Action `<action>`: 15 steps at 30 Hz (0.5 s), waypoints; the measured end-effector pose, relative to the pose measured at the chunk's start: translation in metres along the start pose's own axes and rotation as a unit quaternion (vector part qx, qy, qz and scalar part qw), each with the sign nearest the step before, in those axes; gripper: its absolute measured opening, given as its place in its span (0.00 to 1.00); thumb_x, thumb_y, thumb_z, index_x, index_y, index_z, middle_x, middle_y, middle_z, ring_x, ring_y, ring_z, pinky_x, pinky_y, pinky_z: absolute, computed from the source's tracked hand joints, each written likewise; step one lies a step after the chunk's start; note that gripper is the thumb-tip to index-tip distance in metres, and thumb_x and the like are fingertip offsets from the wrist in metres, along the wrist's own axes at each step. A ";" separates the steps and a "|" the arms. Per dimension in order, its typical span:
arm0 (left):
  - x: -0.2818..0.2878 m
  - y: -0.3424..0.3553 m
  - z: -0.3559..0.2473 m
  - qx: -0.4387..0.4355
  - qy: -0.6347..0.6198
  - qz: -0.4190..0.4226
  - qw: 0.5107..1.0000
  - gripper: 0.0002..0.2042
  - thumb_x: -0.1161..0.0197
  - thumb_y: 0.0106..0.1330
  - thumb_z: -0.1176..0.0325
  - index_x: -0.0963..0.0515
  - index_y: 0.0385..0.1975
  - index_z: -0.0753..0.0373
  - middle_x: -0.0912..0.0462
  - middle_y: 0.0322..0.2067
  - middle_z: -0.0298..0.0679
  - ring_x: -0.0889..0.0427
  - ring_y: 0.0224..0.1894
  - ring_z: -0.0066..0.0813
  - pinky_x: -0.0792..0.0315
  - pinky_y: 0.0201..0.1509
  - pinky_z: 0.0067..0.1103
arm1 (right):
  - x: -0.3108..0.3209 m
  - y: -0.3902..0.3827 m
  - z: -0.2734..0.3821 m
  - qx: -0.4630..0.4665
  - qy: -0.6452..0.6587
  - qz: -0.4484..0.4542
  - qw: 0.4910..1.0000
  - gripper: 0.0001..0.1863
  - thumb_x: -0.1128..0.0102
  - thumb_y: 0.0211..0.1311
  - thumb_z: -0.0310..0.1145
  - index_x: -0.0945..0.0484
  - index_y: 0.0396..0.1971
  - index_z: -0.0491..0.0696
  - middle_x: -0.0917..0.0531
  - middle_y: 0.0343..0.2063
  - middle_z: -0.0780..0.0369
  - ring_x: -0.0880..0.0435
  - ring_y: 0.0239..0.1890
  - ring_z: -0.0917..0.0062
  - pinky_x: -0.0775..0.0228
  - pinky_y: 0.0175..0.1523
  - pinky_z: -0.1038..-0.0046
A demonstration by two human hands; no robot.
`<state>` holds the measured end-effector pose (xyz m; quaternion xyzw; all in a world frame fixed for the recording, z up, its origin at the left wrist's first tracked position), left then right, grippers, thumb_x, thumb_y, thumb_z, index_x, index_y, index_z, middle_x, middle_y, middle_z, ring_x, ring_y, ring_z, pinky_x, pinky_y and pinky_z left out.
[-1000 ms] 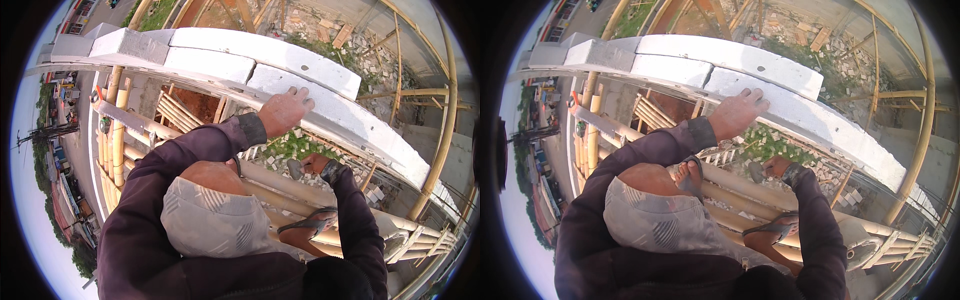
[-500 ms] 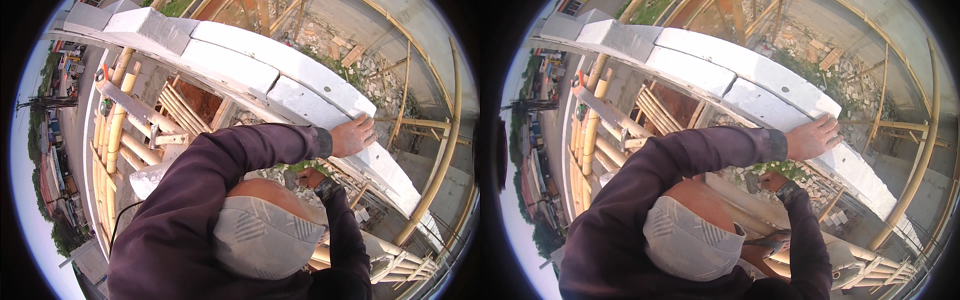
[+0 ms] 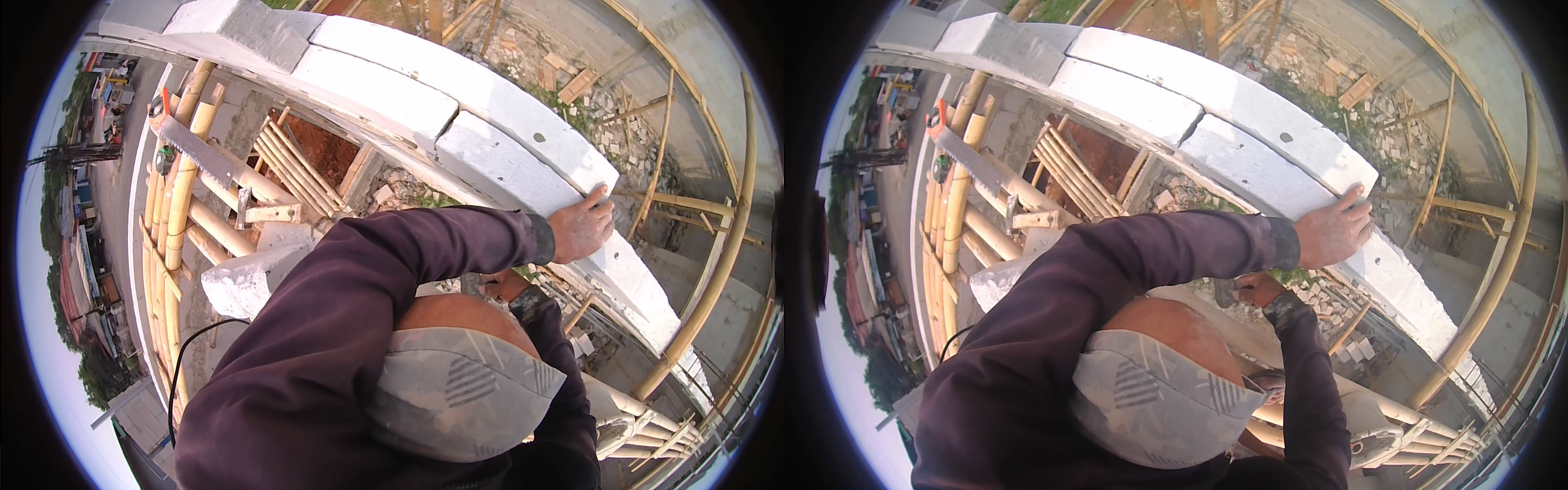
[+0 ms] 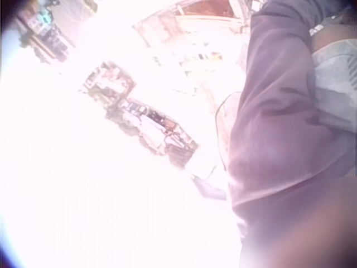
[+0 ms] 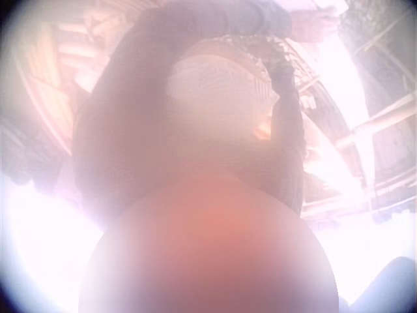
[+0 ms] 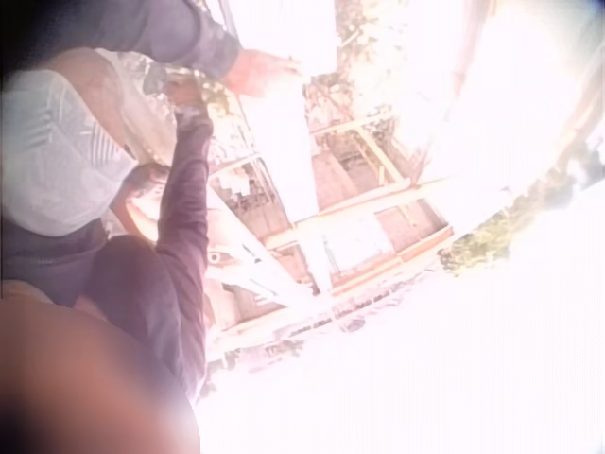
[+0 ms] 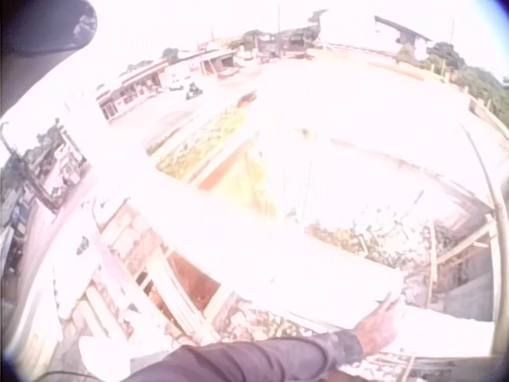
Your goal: The person applies mortar to white blocks and places them on a bamboo scaffold to build a wall. They use a trowel to spread mortar, position blocks, and tap them into alignment, repeating the process along the scaffold.
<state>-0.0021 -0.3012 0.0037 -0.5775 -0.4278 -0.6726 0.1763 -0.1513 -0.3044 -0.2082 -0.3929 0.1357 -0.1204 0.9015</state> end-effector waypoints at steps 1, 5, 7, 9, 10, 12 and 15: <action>-0.001 0.001 0.000 0.002 -0.001 0.006 1.000 0.18 0.43 0.60 0.66 0.22 0.46 0.71 0.20 0.43 0.47 0.29 0.60 0.44 0.51 0.73 0.51 | -0.001 0.001 -0.001 0.000 -0.006 0.004 1.000 0.09 0.33 0.57 0.36 0.16 0.30 0.45 0.25 0.17 0.69 0.30 0.19 0.86 0.39 0.25 0.77; -0.002 0.001 -0.001 -0.003 -0.010 0.020 1.000 0.19 0.43 0.60 0.66 0.23 0.48 0.72 0.20 0.43 0.48 0.29 0.60 0.45 0.51 0.73 0.49 | 0.000 0.007 -0.010 -0.032 -0.025 0.022 0.999 0.15 0.31 0.57 0.38 0.17 0.40 0.45 0.21 0.23 0.70 0.28 0.23 0.86 0.36 0.28 0.78; -0.002 0.001 -0.001 -0.005 -0.015 0.026 1.000 0.20 0.43 0.60 0.66 0.24 0.50 0.73 0.20 0.45 0.50 0.30 0.61 0.45 0.52 0.73 0.50 | 0.001 0.007 -0.012 -0.046 -0.022 0.030 0.998 0.18 0.30 0.57 0.39 0.18 0.45 0.45 0.19 0.26 0.71 0.27 0.25 0.86 0.34 0.30 0.78; -0.002 0.001 -0.002 -0.012 -0.006 0.032 0.999 0.21 0.43 0.60 0.66 0.24 0.50 0.73 0.20 0.46 0.50 0.30 0.61 0.46 0.52 0.73 0.50 | 0.000 0.006 -0.011 -0.045 -0.004 0.033 0.998 0.18 0.30 0.57 0.39 0.18 0.44 0.46 0.19 0.26 0.71 0.26 0.25 0.85 0.34 0.31 0.78; -0.002 0.001 -0.002 -0.012 -0.010 0.036 0.999 0.21 0.43 0.60 0.66 0.25 0.51 0.73 0.20 0.47 0.51 0.30 0.61 0.45 0.52 0.73 0.50 | 0.003 0.006 -0.009 -0.038 -0.009 0.018 0.999 0.17 0.31 0.57 0.40 0.17 0.43 0.45 0.19 0.26 0.70 0.26 0.24 0.85 0.33 0.30 0.78; -0.001 0.001 -0.003 -0.013 -0.017 0.037 0.999 0.21 0.43 0.60 0.66 0.25 0.51 0.73 0.21 0.48 0.51 0.30 0.61 0.45 0.53 0.74 0.50 | 0.006 0.006 -0.007 -0.030 -0.017 -0.008 0.999 0.17 0.33 0.57 0.40 0.15 0.41 0.44 0.18 0.25 0.67 0.26 0.23 0.83 0.32 0.29 0.77; 0.000 -0.003 -0.008 -0.007 -0.007 0.042 0.999 0.22 0.44 0.60 0.66 0.25 0.52 0.72 0.21 0.49 0.50 0.30 0.61 0.45 0.52 0.73 0.49 | 0.007 0.006 -0.006 -0.015 -0.015 -0.026 0.999 0.20 0.32 0.56 0.41 0.17 0.44 0.44 0.17 0.29 0.65 0.24 0.26 0.82 0.29 0.31 0.75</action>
Point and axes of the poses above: each hand's wrist, its own y-axis towards the middle knuckle, its own x-axis out of the back of the hand, z = x × y, the point moved 9 cm from there along y, towards the middle knuckle
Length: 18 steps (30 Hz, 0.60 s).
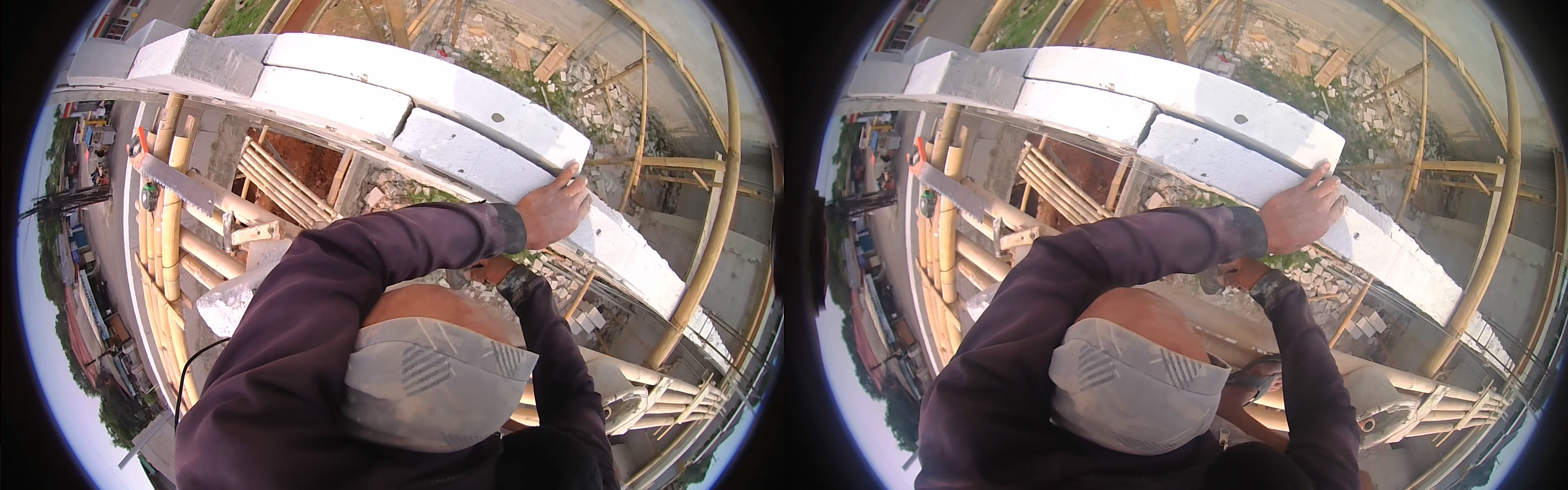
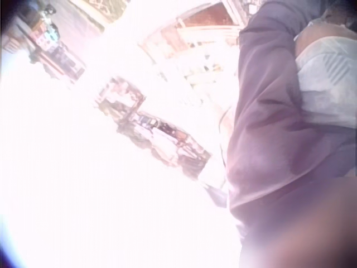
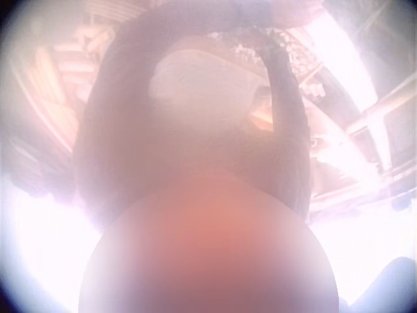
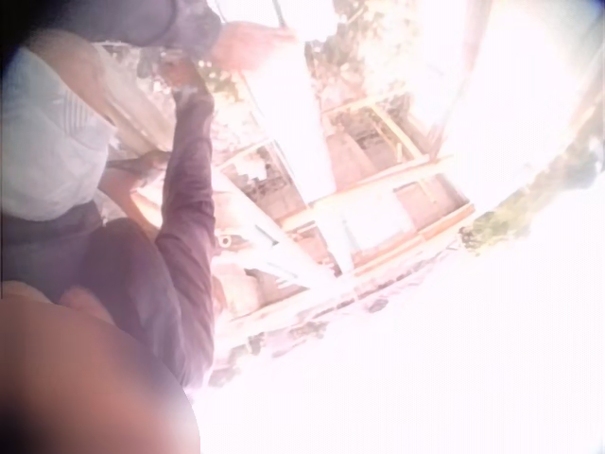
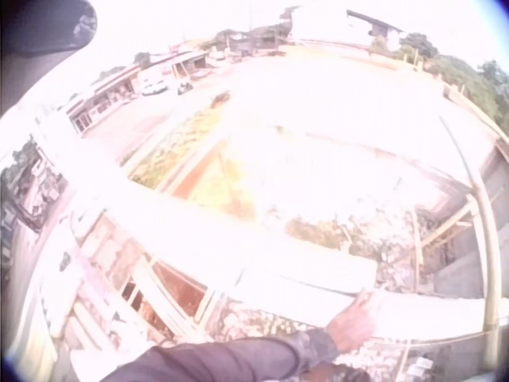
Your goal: The person applies mortar to white blocks and places them on a bamboo scaffold to build a wall. They use a trowel to spread mortar, position blocks, and tap them into alignment, repeating the process along the scaffold.
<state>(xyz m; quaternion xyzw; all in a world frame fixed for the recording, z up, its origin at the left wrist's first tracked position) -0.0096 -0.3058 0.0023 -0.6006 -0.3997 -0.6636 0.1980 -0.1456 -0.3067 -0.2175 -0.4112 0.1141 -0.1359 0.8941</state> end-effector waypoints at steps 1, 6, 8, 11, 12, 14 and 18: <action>-0.001 -0.003 -0.006 -0.007 -0.003 0.007 1.000 0.22 0.44 0.61 0.66 0.25 0.53 0.71 0.22 0.49 0.49 0.30 0.61 0.44 0.52 0.73 0.49 | 0.000 0.000 0.002 0.012 -0.021 -0.001 1.000 0.20 0.32 0.56 0.41 0.17 0.45 0.44 0.17 0.29 0.65 0.24 0.27 0.82 0.29 0.32 0.75; 0.000 -0.016 -0.016 0.009 -0.037 -0.009 0.999 0.21 0.46 0.64 0.66 0.26 0.56 0.67 0.23 0.52 0.45 0.30 0.60 0.44 0.46 0.69 0.49 | 0.007 -0.007 0.007 0.031 -0.069 -0.026 0.997 0.17 0.33 0.56 0.40 0.18 0.42 0.45 0.18 0.27 0.65 0.24 0.27 0.82 0.30 0.31 0.74; -0.003 -0.014 -0.010 0.031 -0.050 0.010 0.998 0.22 0.47 0.64 0.67 0.27 0.59 0.64 0.24 0.52 0.46 0.29 0.58 0.46 0.42 0.65 0.47 | 0.008 -0.011 0.012 0.039 -0.072 -0.031 0.996 0.15 0.33 0.56 0.40 0.18 0.39 0.45 0.19 0.26 0.65 0.24 0.27 0.82 0.30 0.31 0.73; 0.004 -0.014 0.002 0.054 -0.045 0.025 0.997 0.25 0.47 0.65 0.70 0.31 0.65 0.57 0.25 0.51 0.48 0.28 0.55 0.47 0.39 0.59 0.44 | 0.010 -0.014 0.019 0.051 -0.073 -0.033 0.995 0.13 0.33 0.56 0.39 0.17 0.35 0.45 0.20 0.23 0.65 0.24 0.26 0.81 0.31 0.30 0.73; 0.005 -0.015 0.006 0.054 -0.048 0.046 0.996 0.27 0.47 0.65 0.71 0.33 0.67 0.54 0.25 0.51 0.49 0.28 0.54 0.47 0.38 0.57 0.43 | 0.011 -0.015 0.028 0.097 -0.054 -0.033 0.993 0.12 0.33 0.56 0.39 0.17 0.33 0.45 0.20 0.22 0.65 0.24 0.25 0.81 0.32 0.30 0.73; -0.001 -0.031 0.022 0.051 -0.066 0.139 0.987 0.33 0.46 0.64 0.73 0.40 0.71 0.46 0.25 0.48 0.50 0.27 0.52 0.46 0.37 0.55 0.41 | 0.013 -0.011 0.018 0.051 -0.061 -0.022 0.997 0.11 0.33 0.56 0.39 0.17 0.31 0.46 0.21 0.21 0.65 0.25 0.25 0.81 0.32 0.29 0.73; -0.001 -0.052 0.054 0.030 -0.031 0.170 0.984 0.44 0.32 0.54 0.71 0.45 0.73 0.44 0.26 0.45 0.46 0.27 0.50 0.44 0.36 0.53 0.38 | 0.016 -0.003 -0.002 0.014 0.020 0.000 1.000 0.14 0.33 0.56 0.38 0.21 0.19 0.44 0.25 0.14 0.67 0.28 0.20 0.81 0.36 0.28 0.72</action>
Point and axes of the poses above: each hand's wrist, its own y-axis towards the middle knuckle, its own x-axis out of the back of the hand, z = x × y, the point moved 9 cm from there along y, towards the middle knuckle
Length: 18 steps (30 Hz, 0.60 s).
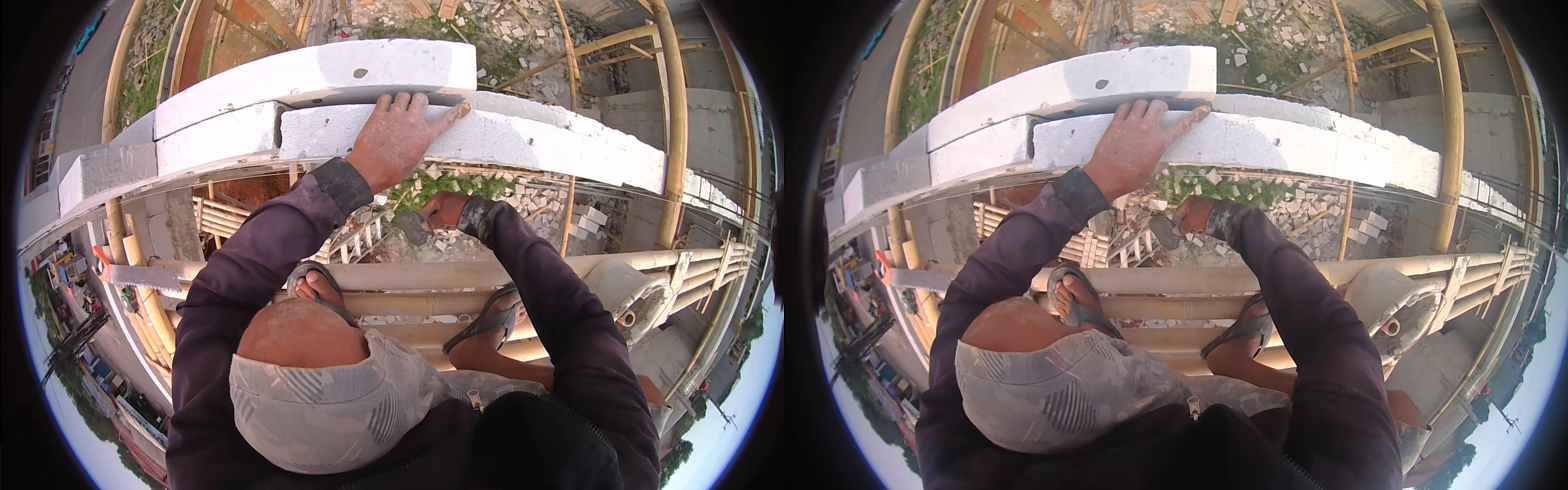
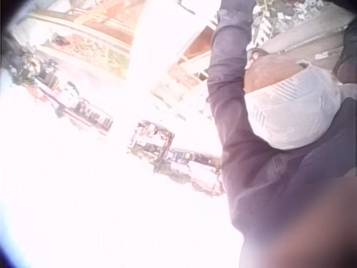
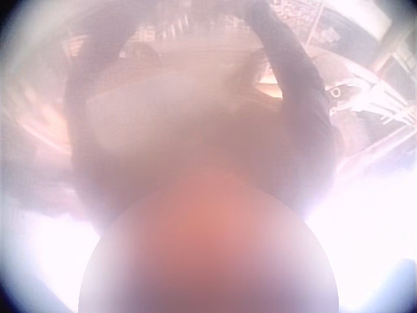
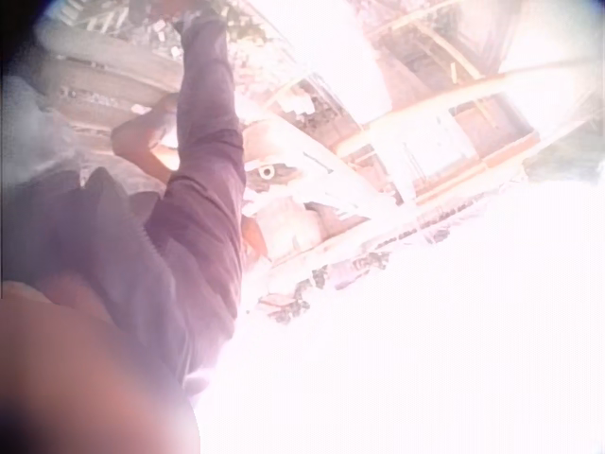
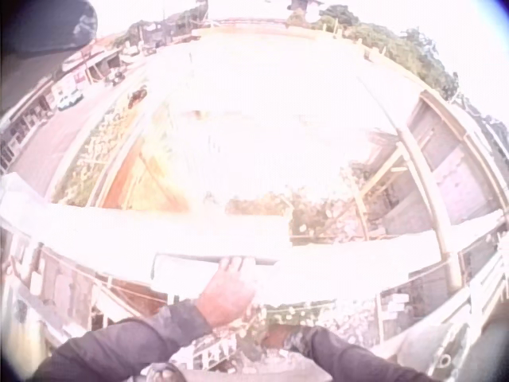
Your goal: The person applies mortar to white blocks and places them on a bamboo scaffold to build a wall. They use a trowel to spread mortar, position blocks, and tap them into alignment, repeating the process along the scaffold.
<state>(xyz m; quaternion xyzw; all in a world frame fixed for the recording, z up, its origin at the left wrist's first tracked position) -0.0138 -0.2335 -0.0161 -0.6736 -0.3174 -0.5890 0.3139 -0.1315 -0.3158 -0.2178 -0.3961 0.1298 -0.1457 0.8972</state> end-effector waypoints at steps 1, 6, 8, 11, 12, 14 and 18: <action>0.002 0.001 0.000 -0.019 0.001 -0.027 0.999 0.47 0.29 0.51 0.71 0.45 0.73 0.44 0.26 0.46 0.45 0.28 0.50 0.44 0.36 0.53 0.38 | -0.001 0.001 -0.004 -0.005 -0.003 -0.004 1.000 0.12 0.32 0.57 0.38 0.19 0.26 0.44 0.23 0.17 0.68 0.28 0.21 0.81 0.36 0.27 0.73; 0.013 0.002 -0.002 -0.015 -0.021 -0.092 0.995 0.36 0.42 0.59 0.77 0.37 0.70 0.44 0.26 0.52 0.51 0.28 0.52 0.46 0.36 0.54 0.40 | -0.007 0.010 -0.008 0.019 0.067 -0.031 0.997 0.10 0.33 0.57 0.36 0.17 0.24 0.44 0.26 0.15 0.69 0.30 0.20 0.83 0.40 0.26 0.74; 0.017 0.001 -0.002 0.009 -0.095 -0.091 0.991 0.32 0.41 0.59 0.75 0.31 0.66 0.45 0.25 0.51 0.48 0.28 0.55 0.46 0.37 0.58 0.43 | -0.011 0.019 -0.008 0.017 0.081 -0.049 0.995 0.10 0.33 0.57 0.35 0.16 0.29 0.42 0.23 0.18 0.67 0.29 0.20 0.84 0.39 0.26 0.76; 0.031 0.004 -0.005 0.025 -0.099 -0.132 0.986 0.26 0.43 0.63 0.70 0.27 0.63 0.47 0.23 0.47 0.43 0.27 0.54 0.42 0.38 0.58 0.42 | -0.014 0.040 -0.009 0.013 0.155 -0.111 0.982 0.12 0.32 0.57 0.34 0.18 0.36 0.42 0.20 0.21 0.66 0.27 0.19 0.82 0.36 0.25 0.75; 0.032 0.008 -0.008 0.027 -0.103 -0.118 0.987 0.26 0.41 0.61 0.70 0.27 0.63 0.48 0.24 0.48 0.44 0.28 0.55 0.44 0.39 0.58 0.42 | -0.010 0.051 -0.005 0.020 0.139 -0.139 0.980 0.12 0.33 0.57 0.34 0.18 0.37 0.42 0.20 0.21 0.66 0.27 0.19 0.81 0.36 0.25 0.75; 0.040 0.010 -0.013 0.031 -0.087 -0.144 0.985 0.25 0.42 0.62 0.68 0.26 0.62 0.48 0.23 0.46 0.42 0.28 0.55 0.42 0.39 0.58 0.41 | -0.009 0.072 -0.006 -0.003 0.237 -0.163 0.958 0.11 0.33 0.58 0.34 0.18 0.37 0.43 0.20 0.21 0.66 0.26 0.19 0.81 0.35 0.24 0.75; 0.048 0.019 -0.023 0.051 -0.086 -0.124 0.987 0.19 0.42 0.63 0.65 0.21 0.56 0.49 0.21 0.42 0.39 0.27 0.54 0.38 0.40 0.59 0.41 | -0.005 0.106 0.009 -0.015 0.335 -0.218 0.916 0.11 0.34 0.59 0.33 0.18 0.38 0.44 0.21 0.21 0.65 0.26 0.18 0.80 0.34 0.23 0.74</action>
Point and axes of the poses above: each hand's wrist, its own y-axis towards the middle knuckle, its own x-axis out of the back of the hand, z = x × y, the point moved 9 cm from there along y, towards the middle knuckle
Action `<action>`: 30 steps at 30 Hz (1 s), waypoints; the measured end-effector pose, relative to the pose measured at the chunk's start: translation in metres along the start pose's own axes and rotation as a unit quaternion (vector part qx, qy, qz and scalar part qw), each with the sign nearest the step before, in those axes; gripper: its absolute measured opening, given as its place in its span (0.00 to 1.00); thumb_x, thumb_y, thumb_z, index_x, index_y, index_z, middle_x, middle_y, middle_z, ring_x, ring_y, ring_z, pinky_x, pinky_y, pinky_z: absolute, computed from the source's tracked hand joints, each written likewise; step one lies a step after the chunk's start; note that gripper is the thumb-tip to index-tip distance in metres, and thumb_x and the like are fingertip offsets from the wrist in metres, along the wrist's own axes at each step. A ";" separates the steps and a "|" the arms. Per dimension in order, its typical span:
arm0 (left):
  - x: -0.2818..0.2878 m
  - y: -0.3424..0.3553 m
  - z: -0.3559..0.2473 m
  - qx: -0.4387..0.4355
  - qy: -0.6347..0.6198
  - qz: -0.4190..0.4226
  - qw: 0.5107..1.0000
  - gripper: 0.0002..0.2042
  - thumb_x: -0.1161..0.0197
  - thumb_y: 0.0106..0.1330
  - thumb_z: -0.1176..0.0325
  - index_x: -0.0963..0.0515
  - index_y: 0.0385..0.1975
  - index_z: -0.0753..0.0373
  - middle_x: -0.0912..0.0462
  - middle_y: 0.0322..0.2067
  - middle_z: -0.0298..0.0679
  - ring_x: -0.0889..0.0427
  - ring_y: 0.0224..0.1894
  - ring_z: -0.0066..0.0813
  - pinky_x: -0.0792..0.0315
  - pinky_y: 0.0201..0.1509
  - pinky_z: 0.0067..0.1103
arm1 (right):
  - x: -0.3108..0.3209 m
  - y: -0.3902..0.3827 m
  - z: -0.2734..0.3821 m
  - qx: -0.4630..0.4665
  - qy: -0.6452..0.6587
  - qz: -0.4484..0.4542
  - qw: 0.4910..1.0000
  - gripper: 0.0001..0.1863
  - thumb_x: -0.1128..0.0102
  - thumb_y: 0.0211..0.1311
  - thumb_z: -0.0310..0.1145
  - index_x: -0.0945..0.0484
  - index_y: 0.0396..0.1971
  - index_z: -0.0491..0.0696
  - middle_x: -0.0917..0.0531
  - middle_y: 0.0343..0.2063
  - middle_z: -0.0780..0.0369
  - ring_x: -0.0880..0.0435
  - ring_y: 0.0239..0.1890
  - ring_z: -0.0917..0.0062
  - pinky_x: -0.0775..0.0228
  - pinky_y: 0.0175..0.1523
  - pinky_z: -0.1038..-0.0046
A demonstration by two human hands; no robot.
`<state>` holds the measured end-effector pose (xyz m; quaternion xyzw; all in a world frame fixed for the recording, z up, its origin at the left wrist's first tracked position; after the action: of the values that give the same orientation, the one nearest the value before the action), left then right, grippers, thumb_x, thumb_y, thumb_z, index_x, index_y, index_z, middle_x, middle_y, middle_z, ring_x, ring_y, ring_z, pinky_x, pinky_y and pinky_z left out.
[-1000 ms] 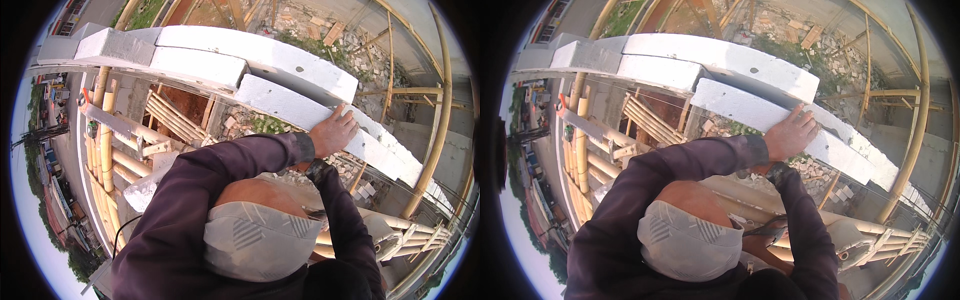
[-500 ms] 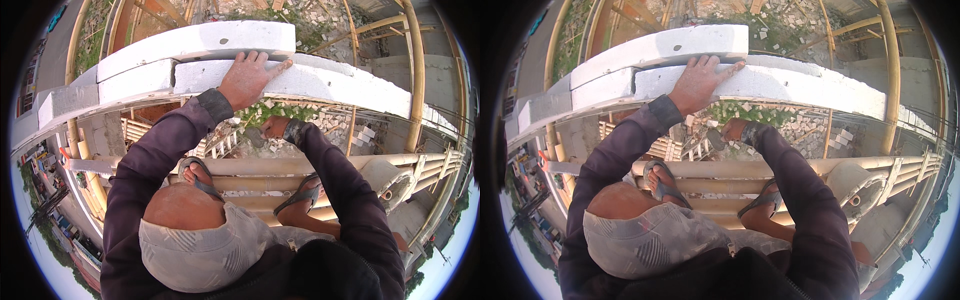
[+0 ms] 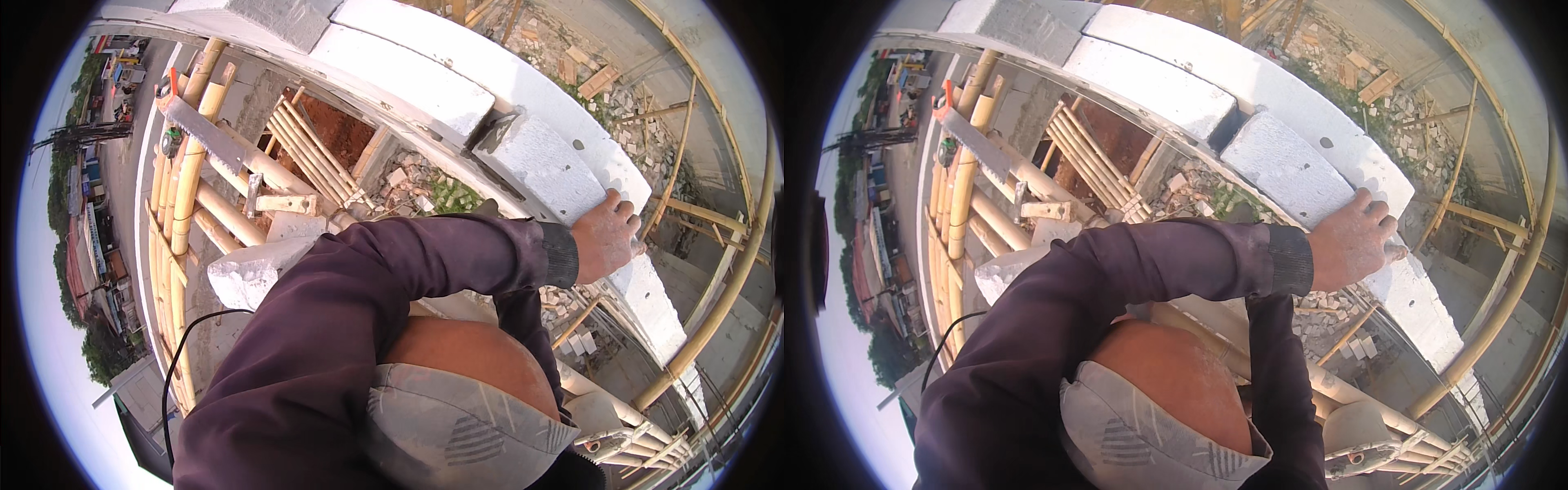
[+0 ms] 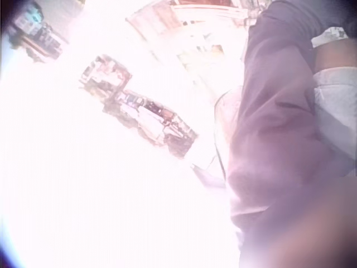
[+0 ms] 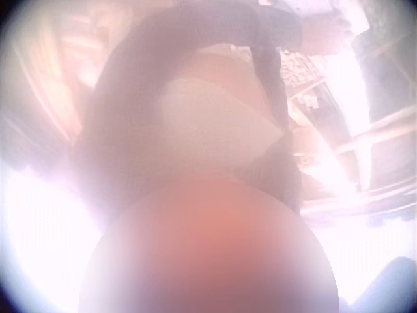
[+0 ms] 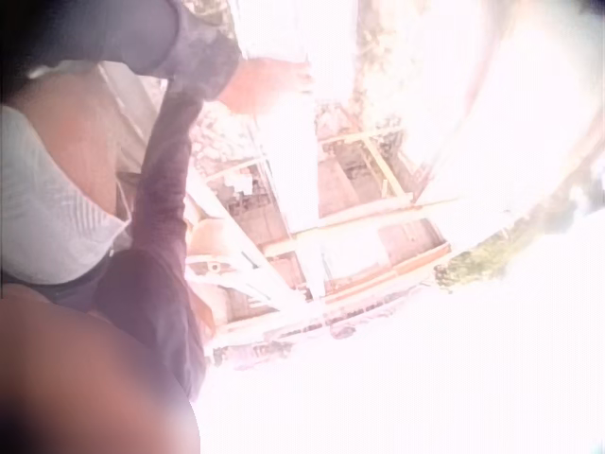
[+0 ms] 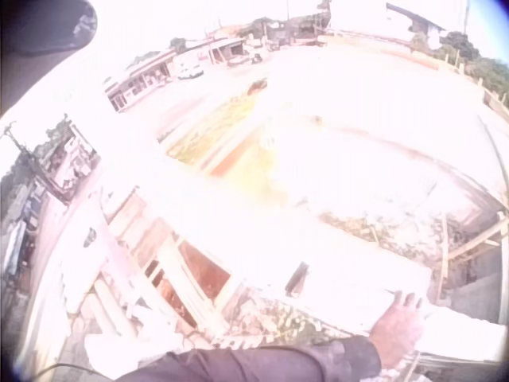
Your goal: The person applies mortar to white blocks and places them on a bamboo scaffold to build a wall. They use a trowel to spread mortar, position blocks, and tap them into alignment, repeating the process along the scaffold.
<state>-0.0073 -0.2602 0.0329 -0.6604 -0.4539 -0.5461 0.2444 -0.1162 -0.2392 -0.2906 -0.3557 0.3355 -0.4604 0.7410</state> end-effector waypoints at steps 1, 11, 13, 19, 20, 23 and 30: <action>0.002 0.002 -0.001 0.005 0.003 0.001 1.000 0.19 0.43 0.63 0.65 0.21 0.55 0.50 0.21 0.42 0.39 0.27 0.54 0.39 0.41 0.59 0.41 | -0.006 0.005 0.003 -0.004 0.024 -0.013 1.000 0.10 0.34 0.59 0.33 0.18 0.38 0.44 0.21 0.21 0.65 0.26 0.18 0.80 0.34 0.23 0.74; 0.012 0.006 -0.011 -0.010 0.040 0.017 0.999 0.17 0.45 0.66 0.61 0.19 0.52 0.55 0.20 0.47 0.40 0.27 0.54 0.42 0.42 0.58 0.45 | -0.053 0.048 0.032 -0.018 0.171 -0.134 0.976 0.06 0.38 0.64 0.32 0.19 0.38 0.48 0.22 0.20 0.64 0.26 0.17 0.79 0.34 0.20 0.74; 0.011 0.006 -0.009 -0.006 0.039 0.017 0.999 0.17 0.45 0.66 0.62 0.19 0.51 0.55 0.20 0.46 0.40 0.27 0.53 0.42 0.42 0.57 0.45 | -0.054 0.057 0.038 -0.019 0.090 -0.144 0.985 0.09 0.37 0.63 0.36 0.19 0.38 0.46 0.19 0.26 0.59 0.20 0.23 0.70 0.27 0.28 0.67; 0.006 0.005 -0.002 0.006 0.022 0.013 1.000 0.15 0.45 0.66 0.62 0.18 0.49 0.55 0.20 0.45 0.38 0.27 0.52 0.40 0.41 0.58 0.46 | -0.049 0.071 0.052 0.032 -0.066 -0.149 0.986 0.11 0.37 0.62 0.37 0.19 0.38 0.46 0.18 0.28 0.58 0.20 0.26 0.68 0.27 0.31 0.66; 0.005 0.005 -0.002 0.007 0.024 0.011 1.000 0.16 0.45 0.65 0.62 0.18 0.49 0.55 0.20 0.45 0.38 0.27 0.53 0.40 0.41 0.58 0.46 | -0.049 0.072 0.053 0.037 -0.076 -0.147 0.985 0.11 0.37 0.62 0.37 0.19 0.38 0.46 0.18 0.28 0.58 0.21 0.26 0.68 0.27 0.32 0.66; 0.002 0.007 -0.001 0.010 0.031 0.020 0.999 0.16 0.45 0.65 0.62 0.19 0.50 0.55 0.20 0.47 0.38 0.27 0.53 0.40 0.42 0.59 0.48 | -0.050 0.073 0.055 0.049 -0.100 -0.143 0.983 0.11 0.37 0.62 0.37 0.19 0.39 0.45 0.18 0.29 0.57 0.21 0.28 0.67 0.28 0.33 0.66; 0.002 0.007 -0.003 -0.001 0.035 0.022 0.999 0.16 0.46 0.66 0.62 0.19 0.50 0.55 0.20 0.47 0.40 0.27 0.54 0.42 0.41 0.59 0.50 | -0.049 0.073 0.060 0.065 -0.129 -0.137 0.980 0.13 0.37 0.61 0.38 0.19 0.39 0.45 0.18 0.31 0.56 0.21 0.31 0.65 0.28 0.37 0.64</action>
<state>-0.0029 -0.2649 0.0363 -0.6514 -0.4297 -0.5634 0.2713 -0.0515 -0.1569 -0.3122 -0.4059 0.1545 -0.5282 0.7297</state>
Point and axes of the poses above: each hand's wrist, its own y-axis towards the middle knuckle, its own x-axis out of the back of the hand, z = x × y, the point moved 9 cm from there along y, towards the middle knuckle
